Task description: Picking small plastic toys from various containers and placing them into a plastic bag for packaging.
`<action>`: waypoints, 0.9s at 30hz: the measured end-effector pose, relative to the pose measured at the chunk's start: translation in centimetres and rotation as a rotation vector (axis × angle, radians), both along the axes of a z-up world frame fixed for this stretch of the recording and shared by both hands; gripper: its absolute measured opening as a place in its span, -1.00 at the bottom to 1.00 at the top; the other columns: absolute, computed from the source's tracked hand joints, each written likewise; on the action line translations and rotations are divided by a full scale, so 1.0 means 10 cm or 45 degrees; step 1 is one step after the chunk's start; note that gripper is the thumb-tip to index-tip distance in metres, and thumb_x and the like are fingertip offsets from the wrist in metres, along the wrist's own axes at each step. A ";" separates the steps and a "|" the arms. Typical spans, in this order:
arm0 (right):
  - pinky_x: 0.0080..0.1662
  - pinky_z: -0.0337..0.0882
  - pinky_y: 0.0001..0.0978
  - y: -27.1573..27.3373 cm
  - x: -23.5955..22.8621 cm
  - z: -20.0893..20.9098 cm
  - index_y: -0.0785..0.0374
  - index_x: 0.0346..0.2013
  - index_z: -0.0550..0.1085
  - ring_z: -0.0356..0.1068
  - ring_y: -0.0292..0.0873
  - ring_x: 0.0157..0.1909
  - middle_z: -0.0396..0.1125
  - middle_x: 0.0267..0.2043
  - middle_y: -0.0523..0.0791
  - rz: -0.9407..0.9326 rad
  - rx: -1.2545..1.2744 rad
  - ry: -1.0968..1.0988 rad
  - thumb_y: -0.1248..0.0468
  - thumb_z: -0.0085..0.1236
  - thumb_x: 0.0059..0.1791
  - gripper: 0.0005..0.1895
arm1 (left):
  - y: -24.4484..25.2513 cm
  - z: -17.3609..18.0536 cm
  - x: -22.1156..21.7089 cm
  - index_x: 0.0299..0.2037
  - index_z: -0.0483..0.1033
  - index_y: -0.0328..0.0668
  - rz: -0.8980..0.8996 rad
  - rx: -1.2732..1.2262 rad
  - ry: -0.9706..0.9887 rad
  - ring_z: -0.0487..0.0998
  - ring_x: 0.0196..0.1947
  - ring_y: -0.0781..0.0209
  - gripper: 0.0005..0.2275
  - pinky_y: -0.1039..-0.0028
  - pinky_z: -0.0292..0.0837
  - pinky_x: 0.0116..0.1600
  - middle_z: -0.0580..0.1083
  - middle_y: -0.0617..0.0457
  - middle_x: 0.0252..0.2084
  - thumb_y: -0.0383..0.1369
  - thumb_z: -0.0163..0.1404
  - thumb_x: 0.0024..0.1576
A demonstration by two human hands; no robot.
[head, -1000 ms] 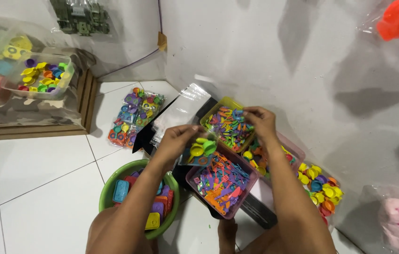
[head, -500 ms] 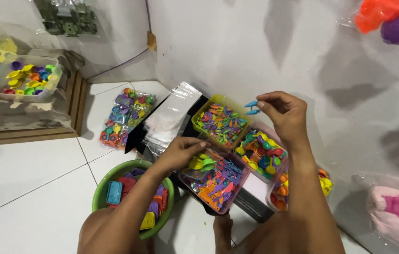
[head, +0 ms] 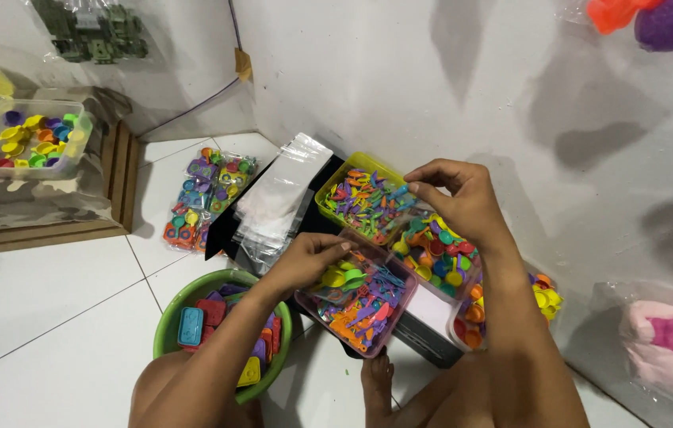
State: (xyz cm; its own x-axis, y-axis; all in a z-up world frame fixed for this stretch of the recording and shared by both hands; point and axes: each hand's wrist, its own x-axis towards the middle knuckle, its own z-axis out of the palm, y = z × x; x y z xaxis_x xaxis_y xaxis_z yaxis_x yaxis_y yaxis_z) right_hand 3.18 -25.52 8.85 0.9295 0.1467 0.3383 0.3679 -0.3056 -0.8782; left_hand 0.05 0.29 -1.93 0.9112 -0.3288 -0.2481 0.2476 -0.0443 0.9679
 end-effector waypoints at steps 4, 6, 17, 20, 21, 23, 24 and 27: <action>-0.05 0.46 -0.30 0.04 0.00 0.02 0.33 -0.25 0.62 0.42 -0.27 -0.24 0.50 -0.38 -0.05 0.036 -0.050 -0.002 0.52 0.28 -0.10 -0.84 | 0.00 0.06 -0.01 -0.04 0.68 -0.26 -0.015 0.015 -0.023 0.48 -0.48 0.28 -0.77 0.52 0.35 -0.41 0.62 -0.09 -0.37 -0.32 0.10 0.19; -0.05 0.46 -0.25 0.06 -0.01 0.03 0.34 -0.25 0.62 0.42 -0.23 -0.25 0.51 -0.38 -0.02 0.066 -0.082 0.008 0.52 0.26 -0.10 -0.85 | 0.00 0.13 -0.04 -0.04 0.68 -0.25 -0.016 0.008 -0.025 0.48 -0.45 0.26 -0.77 0.49 0.36 -0.38 0.62 -0.10 -0.36 -0.32 0.10 0.19; -0.05 0.44 -0.25 0.11 -0.06 0.06 0.29 -0.24 0.64 0.44 -0.24 -0.24 0.51 -0.40 -0.06 0.108 -0.157 0.013 0.48 0.24 -0.10 -0.84 | 0.01 0.01 0.00 -0.04 0.67 -0.30 0.001 -0.142 -0.012 0.58 -0.28 0.21 -0.76 0.42 0.53 -0.16 0.63 -0.11 -0.31 -0.31 0.11 0.21; -0.02 0.44 -0.22 0.11 -0.06 0.06 0.28 -0.26 0.64 0.47 -0.20 -0.23 0.52 -0.39 -0.03 0.127 -0.186 -0.015 0.49 0.24 -0.10 -0.84 | 0.01 0.05 -0.03 -0.03 0.67 -0.30 -0.022 -0.157 -0.035 0.57 -0.24 0.20 -0.76 0.37 0.53 -0.08 0.64 -0.12 -0.28 -0.32 0.10 0.21; 0.01 0.43 -0.21 0.11 -0.06 0.06 0.28 -0.26 0.64 0.49 -0.17 -0.21 0.53 -0.37 -0.03 0.144 -0.197 -0.033 0.49 0.24 -0.09 -0.85 | 0.02 0.07 -0.04 -0.03 0.67 -0.30 -0.031 -0.165 -0.051 0.55 -0.21 0.22 -0.77 0.34 0.51 -0.02 0.64 -0.11 -0.28 -0.33 0.10 0.21; 0.02 0.43 -0.18 0.12 -0.08 0.09 0.29 -0.27 0.64 0.49 -0.14 -0.20 0.53 -0.36 -0.01 0.160 -0.199 -0.047 0.49 0.25 -0.09 -0.85 | 0.02 0.08 -0.04 -0.03 0.67 -0.29 -0.043 -0.167 -0.065 0.55 -0.20 0.22 -0.78 0.34 0.51 -0.01 0.64 -0.11 -0.28 -0.33 0.09 0.22; 0.03 0.42 -0.16 0.13 -0.09 0.10 0.31 -0.27 0.63 0.50 -0.11 -0.19 0.53 -0.35 0.00 0.177 -0.200 -0.060 0.50 0.25 -0.10 -0.86 | 0.02 0.08 -0.04 -0.03 0.67 -0.28 -0.054 -0.169 -0.079 0.55 -0.20 0.22 -0.78 0.33 0.51 0.00 0.64 -0.10 -0.27 -0.34 0.08 0.22; 0.04 0.41 -0.15 0.13 -0.10 0.09 0.30 -0.25 0.63 0.50 -0.12 -0.16 0.52 -0.33 0.00 0.187 -0.191 -0.080 0.46 0.25 -0.06 -0.89 | 0.00 0.11 -0.06 -0.03 0.67 -0.29 -0.060 -0.185 -0.095 0.55 -0.19 0.20 -0.78 0.32 0.50 0.02 0.64 -0.12 -0.26 -0.35 0.07 0.23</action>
